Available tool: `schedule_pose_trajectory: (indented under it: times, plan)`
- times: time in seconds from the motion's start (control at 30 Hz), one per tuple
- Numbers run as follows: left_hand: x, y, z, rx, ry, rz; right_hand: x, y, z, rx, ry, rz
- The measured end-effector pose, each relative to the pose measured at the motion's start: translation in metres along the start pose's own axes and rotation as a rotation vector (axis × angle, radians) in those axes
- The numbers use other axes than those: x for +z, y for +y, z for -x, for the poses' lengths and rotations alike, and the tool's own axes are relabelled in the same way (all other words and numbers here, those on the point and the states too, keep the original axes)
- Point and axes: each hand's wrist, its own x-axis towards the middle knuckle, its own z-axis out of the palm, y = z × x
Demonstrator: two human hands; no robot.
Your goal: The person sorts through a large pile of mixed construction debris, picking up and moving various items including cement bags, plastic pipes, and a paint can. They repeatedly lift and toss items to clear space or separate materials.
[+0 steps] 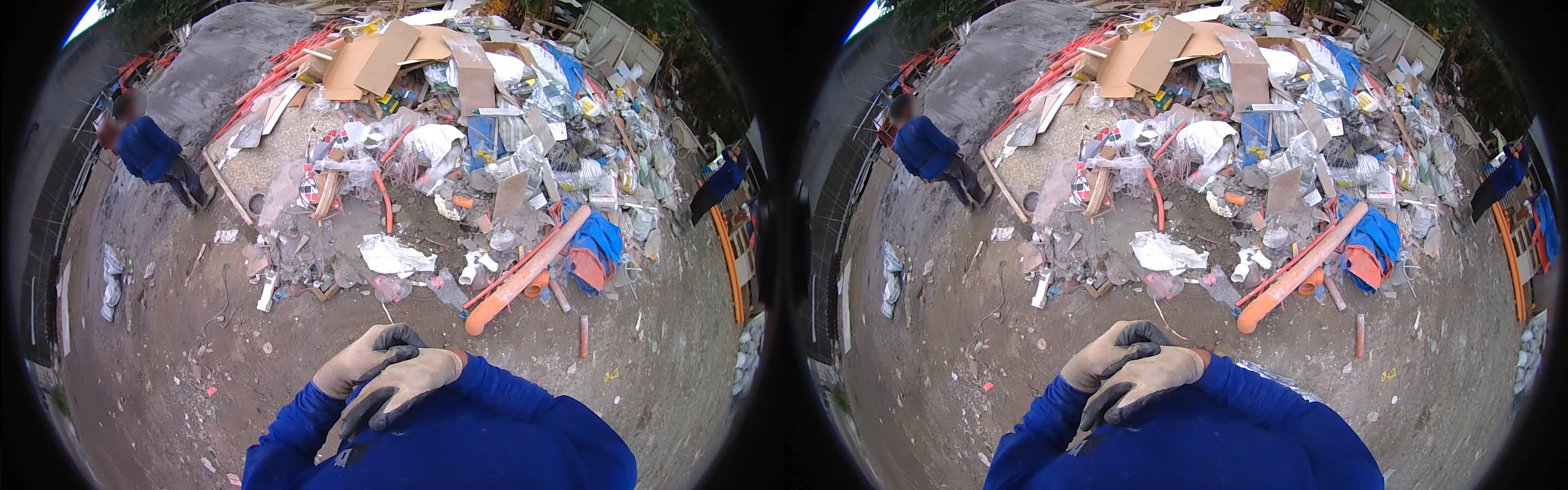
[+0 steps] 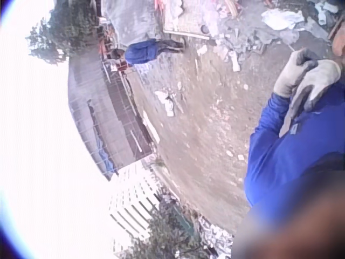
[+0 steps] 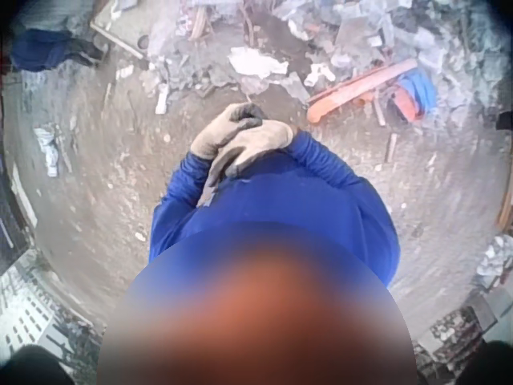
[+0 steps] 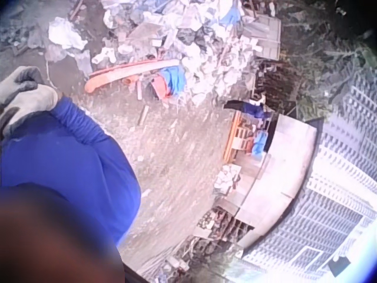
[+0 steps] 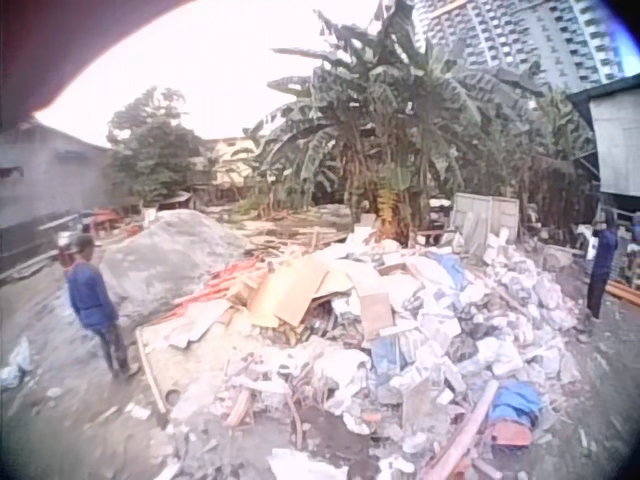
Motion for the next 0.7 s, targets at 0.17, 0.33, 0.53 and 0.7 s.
schedule_pose_trajectory:
  times: [0.17,0.33,0.53,0.7]
  plan:
    - [0.030,0.007,-0.016,-0.013,0.123,0.299,0.001,-0.022,0.044,0.057,0.191,0.295]
    - [0.049,-0.012,-0.043,-0.003,0.240,0.500,-0.007,-0.018,0.082,0.023,0.331,0.303]
    - [0.041,-0.075,-0.082,-0.066,0.193,0.647,-0.002,0.001,0.086,-0.379,0.329,-0.280]
    - [0.029,-0.104,-0.094,-0.006,0.011,0.727,-0.003,-0.008,0.085,-0.640,0.210,-0.524]
